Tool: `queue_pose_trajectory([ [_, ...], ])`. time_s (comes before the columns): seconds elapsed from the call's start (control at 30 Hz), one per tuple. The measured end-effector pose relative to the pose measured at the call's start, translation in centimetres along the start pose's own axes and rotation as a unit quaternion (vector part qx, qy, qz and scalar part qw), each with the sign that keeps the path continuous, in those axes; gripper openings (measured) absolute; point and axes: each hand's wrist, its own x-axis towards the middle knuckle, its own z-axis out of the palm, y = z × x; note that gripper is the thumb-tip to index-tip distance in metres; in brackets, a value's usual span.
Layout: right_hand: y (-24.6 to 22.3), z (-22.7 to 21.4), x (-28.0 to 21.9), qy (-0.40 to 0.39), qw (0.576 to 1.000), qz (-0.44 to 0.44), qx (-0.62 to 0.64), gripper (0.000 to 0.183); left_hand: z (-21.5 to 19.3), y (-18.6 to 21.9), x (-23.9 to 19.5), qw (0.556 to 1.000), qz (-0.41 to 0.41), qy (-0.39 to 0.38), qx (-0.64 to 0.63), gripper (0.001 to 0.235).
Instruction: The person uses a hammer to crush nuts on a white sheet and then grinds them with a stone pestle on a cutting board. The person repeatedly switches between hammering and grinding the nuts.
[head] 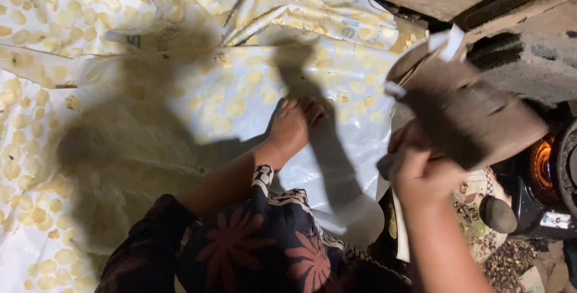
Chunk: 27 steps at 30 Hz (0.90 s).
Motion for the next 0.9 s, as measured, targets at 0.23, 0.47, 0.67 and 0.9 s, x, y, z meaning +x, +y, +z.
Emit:
queue_pose_trajectory([
  [0.23,11.9,7.0,-4.4,-0.186,0.909,0.175,-0.329,0.048,-4.3,-2.6,-1.4,1.000,0.015,0.022,0.015,0.015],
  [0.47,8.0,4.3,-1.4,-0.206,0.909,0.289,-0.219,0.041,-3.7,-3.3,-2.7,0.997,-0.049,0.057,0.003,0.012],
  [0.67,-3.5,-0.8,1.2,-0.029,0.992,0.027,-0.118,0.036,-1.6,-2.6,-1.5,0.995,-0.072,0.064,-0.025,0.021],
  [0.9,2.9,9.2,-2.5,-0.060,0.995,0.024,-0.070,0.045,-3.8,-3.2,-3.9,0.990,-0.054,0.106,0.080,0.009],
])
